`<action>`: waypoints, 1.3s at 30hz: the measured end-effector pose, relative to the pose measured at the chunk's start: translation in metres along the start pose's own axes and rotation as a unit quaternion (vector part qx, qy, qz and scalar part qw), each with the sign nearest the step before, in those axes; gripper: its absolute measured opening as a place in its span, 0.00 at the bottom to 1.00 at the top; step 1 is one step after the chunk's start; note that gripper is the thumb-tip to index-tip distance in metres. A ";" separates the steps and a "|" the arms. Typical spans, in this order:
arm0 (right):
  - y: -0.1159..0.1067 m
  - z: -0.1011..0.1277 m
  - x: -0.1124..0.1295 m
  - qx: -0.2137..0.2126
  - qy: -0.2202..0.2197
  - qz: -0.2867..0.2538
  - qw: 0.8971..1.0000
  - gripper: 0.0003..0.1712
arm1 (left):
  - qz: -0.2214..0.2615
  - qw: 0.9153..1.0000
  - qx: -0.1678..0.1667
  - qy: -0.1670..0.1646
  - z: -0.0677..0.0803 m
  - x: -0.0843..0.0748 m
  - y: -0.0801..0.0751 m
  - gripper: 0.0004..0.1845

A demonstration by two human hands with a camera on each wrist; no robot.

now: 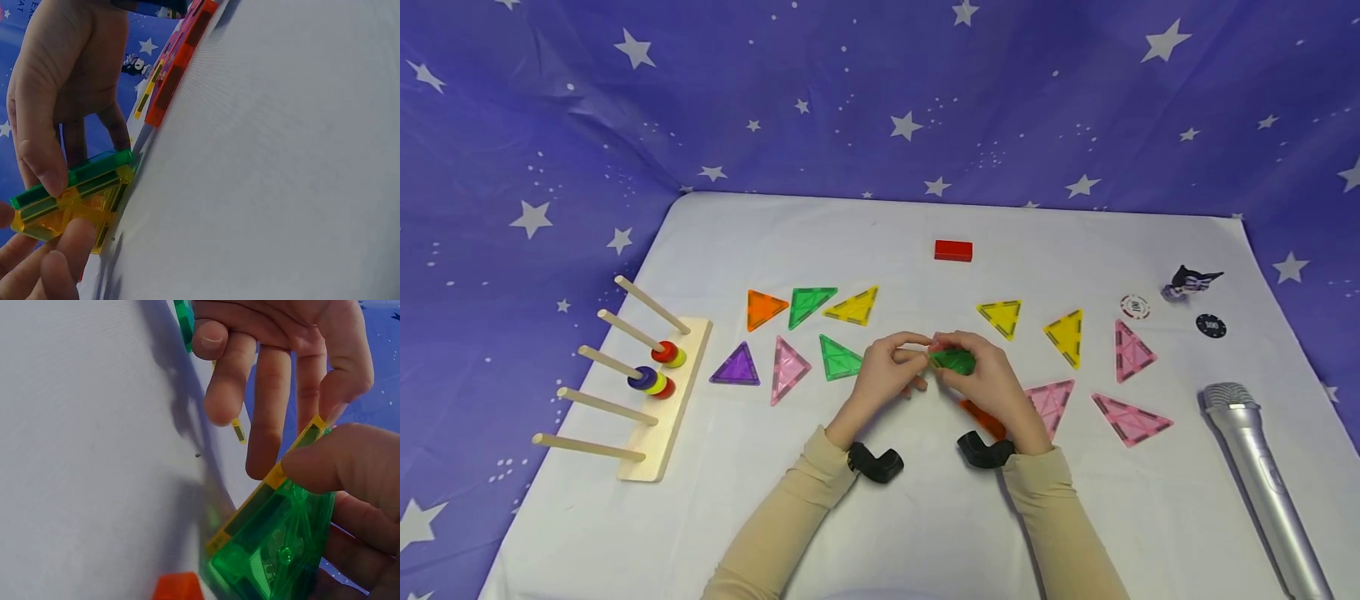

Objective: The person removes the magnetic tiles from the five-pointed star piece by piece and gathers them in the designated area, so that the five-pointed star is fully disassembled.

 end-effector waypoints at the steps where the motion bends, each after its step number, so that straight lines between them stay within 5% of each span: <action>1: 0.000 0.000 0.000 -0.002 -0.001 0.001 1.000 0.24 | -0.003 1.000 -0.003 0.001 0.000 0.000 0.000 0.16; 7: -0.001 0.000 -0.002 -0.016 0.007 -0.011 1.000 0.22 | -0.012 1.000 -0.013 -0.005 0.001 0.009 -0.003 0.14; 15: -0.006 -0.001 -0.005 -0.030 0.010 -0.061 0.998 0.21 | -0.029 0.999 -0.013 -0.025 -0.008 0.042 0.001 0.09; 22: -0.002 -0.002 -0.004 -0.013 0.015 -0.139 0.990 0.21 | -0.091 0.996 -0.019 -0.014 -0.008 0.042 0.001 0.04; 33: -0.014 0.004 0.026 -0.013 0.020 -0.144 0.989 0.20 | -0.039 0.997 0.033 -0.056 0.015 0.042 -0.012 0.12; 39: -0.016 0.006 0.027 -0.016 0.024 -0.135 0.990 0.20 | -0.031 0.996 0.047 -0.073 0.041 0.022 -0.030 0.12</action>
Point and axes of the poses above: each hand's wrist, its own z-axis away from the middle knuckle, its own y-axis out of the palm, x = y × z, the point moved 9 cm from there along -z, towards the middle knuckle
